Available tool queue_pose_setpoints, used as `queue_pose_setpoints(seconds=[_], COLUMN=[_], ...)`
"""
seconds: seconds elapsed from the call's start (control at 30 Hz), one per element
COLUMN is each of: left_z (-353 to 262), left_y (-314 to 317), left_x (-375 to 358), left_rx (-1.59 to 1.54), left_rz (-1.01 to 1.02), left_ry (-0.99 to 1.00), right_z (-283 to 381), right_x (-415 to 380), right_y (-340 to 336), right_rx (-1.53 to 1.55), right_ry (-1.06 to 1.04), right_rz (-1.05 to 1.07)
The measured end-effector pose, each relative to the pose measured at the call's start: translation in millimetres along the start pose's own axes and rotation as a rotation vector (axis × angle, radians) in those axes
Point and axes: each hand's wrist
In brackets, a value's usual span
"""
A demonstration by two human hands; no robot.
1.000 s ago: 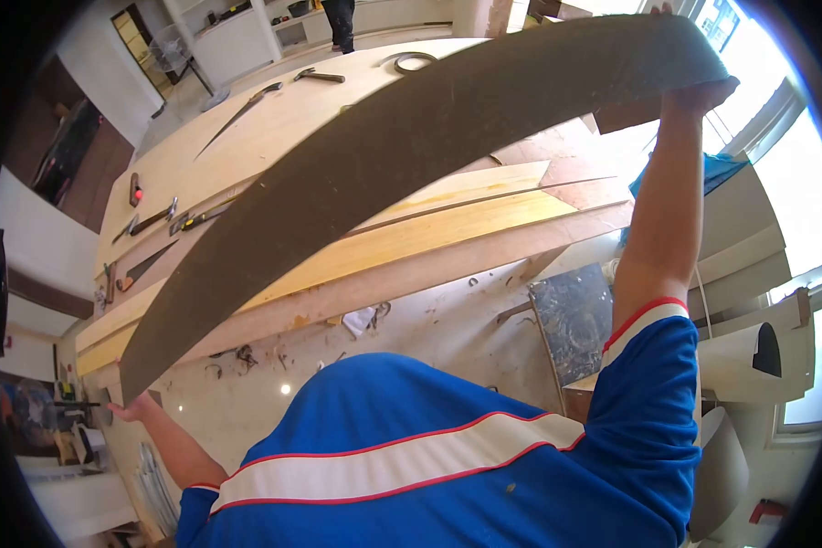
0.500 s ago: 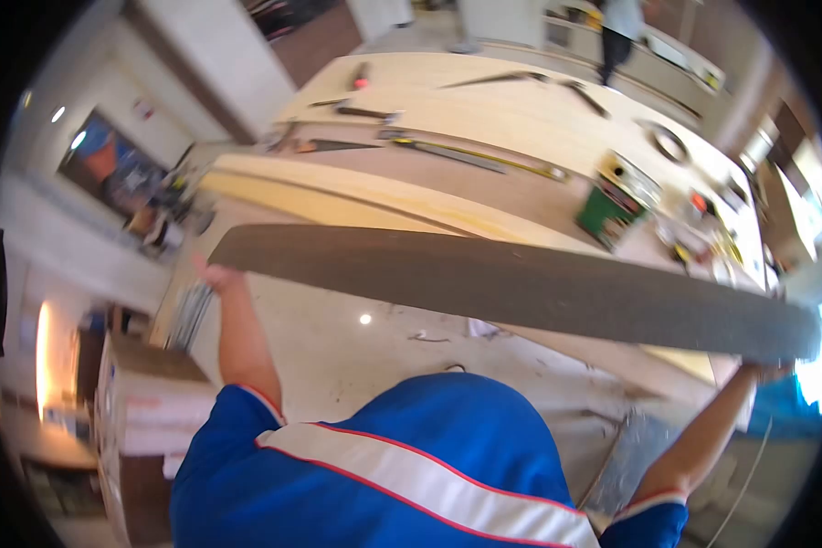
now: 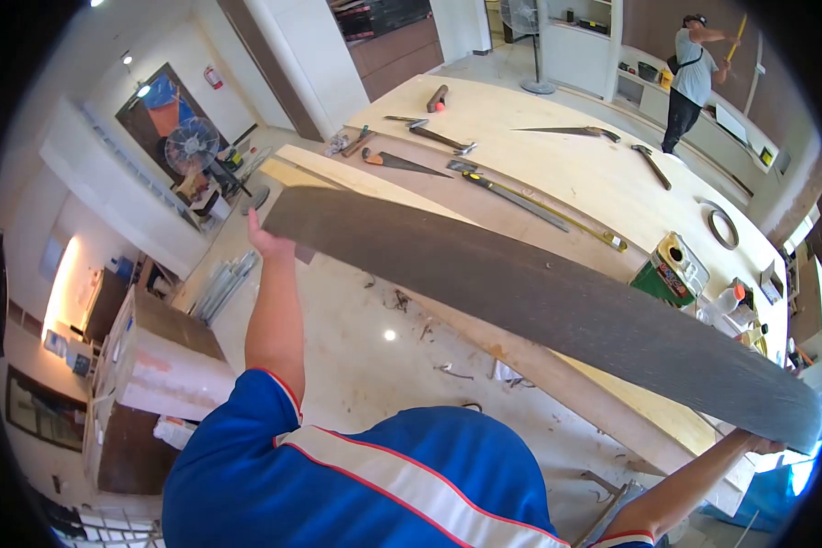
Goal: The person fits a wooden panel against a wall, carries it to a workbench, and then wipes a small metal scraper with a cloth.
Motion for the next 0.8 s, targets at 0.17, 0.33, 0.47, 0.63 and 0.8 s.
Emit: queue_pose_setpoints(seconds=[0.17,0.33,0.47,0.63,0.8], left_z=[-14,30,84,140,139], left_y=[-137,-177,-257,-328,-293], left_x=[-23,-123,-173,-251,-284], left_rx=[0.021,0.053,-0.013,0.431,0.795], left_rz=[-0.082,-0.599,-0.718,-0.690,-0.270], left_ry=[-0.107,-0.304,-0.616,-1.444,-1.748], right_z=[41,35,-8,-56,-89], right_x=[20,-17,-96,-225,-335], right_y=[33,88,128,183,242], right_rx=[-0.184,-0.401,-0.530,-0.682,-0.767], right_ry=[-0.077,-0.073,0.033,0.217,0.357], right_rz=[-0.017,-0.079,-0.126,-0.131,-0.101])
Point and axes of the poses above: each hand's wrist, its own x-axis towards the middle knuckle, its own y-axis out of the palm, z = x × y, and after that the axes turned 10 degrees about -x, right-handed
